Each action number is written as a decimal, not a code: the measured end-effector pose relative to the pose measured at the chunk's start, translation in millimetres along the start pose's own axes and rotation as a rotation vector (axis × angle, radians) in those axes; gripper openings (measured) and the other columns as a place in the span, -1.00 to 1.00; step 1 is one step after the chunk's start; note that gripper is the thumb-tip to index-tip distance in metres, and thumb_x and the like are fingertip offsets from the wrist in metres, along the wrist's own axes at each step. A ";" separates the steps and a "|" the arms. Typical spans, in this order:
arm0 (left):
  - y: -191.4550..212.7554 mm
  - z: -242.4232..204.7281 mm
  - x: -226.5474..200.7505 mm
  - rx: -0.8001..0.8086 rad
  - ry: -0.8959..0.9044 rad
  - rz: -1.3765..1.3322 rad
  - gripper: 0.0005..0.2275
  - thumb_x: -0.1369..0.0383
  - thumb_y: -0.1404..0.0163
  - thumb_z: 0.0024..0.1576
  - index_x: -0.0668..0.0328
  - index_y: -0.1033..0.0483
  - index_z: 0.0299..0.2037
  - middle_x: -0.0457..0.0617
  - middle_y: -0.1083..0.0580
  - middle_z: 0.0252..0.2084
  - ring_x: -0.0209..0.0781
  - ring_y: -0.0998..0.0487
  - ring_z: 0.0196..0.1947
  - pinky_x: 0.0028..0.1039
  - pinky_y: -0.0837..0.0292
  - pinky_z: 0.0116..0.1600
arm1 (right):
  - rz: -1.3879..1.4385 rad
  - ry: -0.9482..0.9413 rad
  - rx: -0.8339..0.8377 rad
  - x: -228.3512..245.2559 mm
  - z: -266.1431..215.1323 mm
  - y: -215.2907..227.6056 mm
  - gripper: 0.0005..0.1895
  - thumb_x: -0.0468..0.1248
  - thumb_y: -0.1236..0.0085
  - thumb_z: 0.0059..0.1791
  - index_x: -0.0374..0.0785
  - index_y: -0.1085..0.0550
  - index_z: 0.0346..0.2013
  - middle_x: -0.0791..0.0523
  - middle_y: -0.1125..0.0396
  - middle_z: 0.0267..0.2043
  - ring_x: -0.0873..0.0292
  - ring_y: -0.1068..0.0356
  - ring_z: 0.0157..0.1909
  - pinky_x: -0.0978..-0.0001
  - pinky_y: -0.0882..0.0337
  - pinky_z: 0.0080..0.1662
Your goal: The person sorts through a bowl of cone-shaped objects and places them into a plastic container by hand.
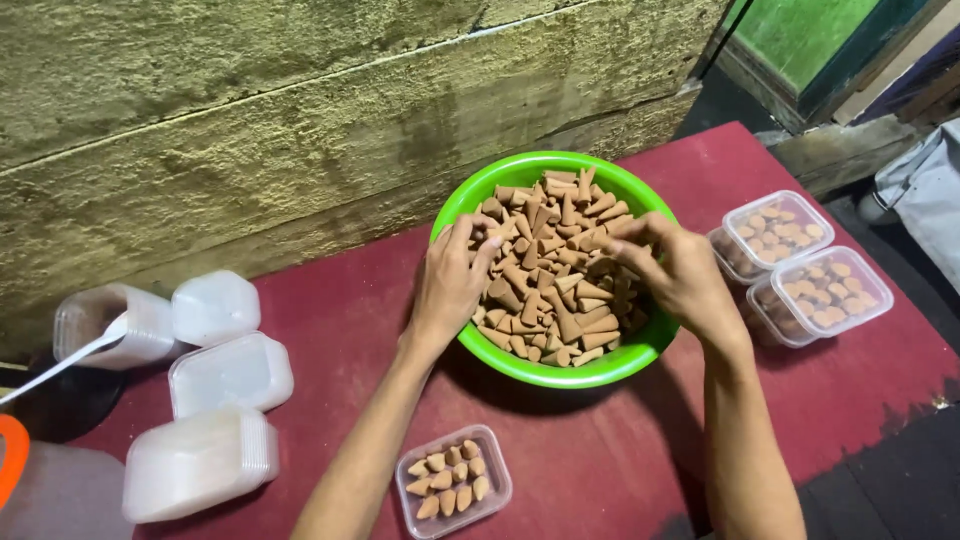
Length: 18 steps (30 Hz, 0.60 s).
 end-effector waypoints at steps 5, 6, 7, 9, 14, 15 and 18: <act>1.1 1.9 2.5 0.033 -0.025 0.020 -0.82 0.27 -0.09 0.22 0.08 -0.48 -0.04 0.11 -0.58 -0.20 0.12 -0.59 -0.07 -0.21 -0.58 -0.02 | -0.145 0.111 0.214 16.2 5.3 -22.8 -0.66 -0.22 -0.20 -0.04 -0.12 -0.53 0.04 -0.06 -0.49 -0.22 -0.19 -0.46 -0.08 -0.03 -0.44 -0.06; -0.7 -0.5 6.5 0.036 -0.020 0.028 -0.81 0.26 -0.09 0.22 0.05 -0.49 -0.03 0.08 -0.58 -0.19 0.10 -0.59 -0.06 -0.19 -0.57 -0.01 | -0.170 0.148 0.251 29.3 3.5 -25.9 -0.60 -0.25 -0.14 -0.01 -0.09 -0.50 0.14 -0.08 -0.45 -0.22 -0.21 -0.44 -0.08 -0.07 -0.43 -0.06; 0.5 -1.5 1.3 0.038 -0.017 0.028 -0.81 0.26 -0.09 0.22 0.05 -0.49 -0.03 0.08 -0.58 -0.19 0.10 -0.59 -0.06 -0.19 -0.57 -0.01 | -0.168 0.146 0.253 28.6 2.1 -27.0 -0.60 -0.25 -0.14 -0.01 -0.09 -0.50 0.14 -0.08 -0.45 -0.22 -0.21 -0.44 -0.08 -0.07 -0.43 -0.06; 3.1 0.6 -10.1 0.048 -0.026 0.037 -0.83 0.27 -0.07 0.23 0.08 -0.50 -0.04 0.11 -0.61 -0.18 0.11 -0.59 -0.04 -0.12 -0.51 0.01 | -0.179 0.134 0.259 26.9 1.4 -28.8 -0.62 -0.23 -0.12 0.00 0.03 -0.53 0.13 -0.01 -0.45 -0.19 -0.15 -0.45 -0.07 0.01 -0.46 -0.03; -2.3 2.2 -11.2 0.150 -0.065 0.078 -0.83 0.14 0.00 0.28 -0.10 -0.53 -0.05 -0.09 -0.59 0.00 0.01 -0.51 0.11 -0.18 -0.42 0.10 | -0.064 0.096 0.038 28.5 8.4 -17.6 -0.61 -0.13 -0.21 0.01 -0.09 -0.49 0.13 -0.01 -0.53 -0.32 -0.15 -0.51 -0.17 -0.05 -0.47 -0.09; -2.8 3.3 -19.9 0.188 -0.112 0.076 -0.82 0.11 0.02 0.28 -0.11 -0.54 -0.07 -0.12 -0.56 0.10 0.04 -0.46 0.17 -0.15 -0.38 0.14 | -0.055 0.095 -0.001 20.5 11.2 -19.2 -0.60 -0.09 -0.21 0.03 -0.07 -0.48 0.14 0.00 -0.53 -0.32 -0.12 -0.52 -0.16 -0.04 -0.47 -0.09; -1.7 -0.6 -40.2 0.284 -0.195 0.157 -0.79 0.11 0.08 0.30 -0.06 -0.53 -0.08 -0.08 -0.58 0.03 0.03 -0.37 0.32 -0.08 -0.24 0.31 | -0.067 0.062 0.014 16.2 21.6 -17.2 -0.67 -0.07 -0.16 0.06 0.01 -0.50 0.11 0.07 -0.54 -0.32 -0.03 -0.53 -0.16 0.07 -0.49 -0.10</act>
Point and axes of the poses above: each hand's wrist, its own z-axis towards the middle knuckle, its own y-axis out of the back of the hand, x = y × z, the point moved 8 cm from there along z, towards the middle knuckle
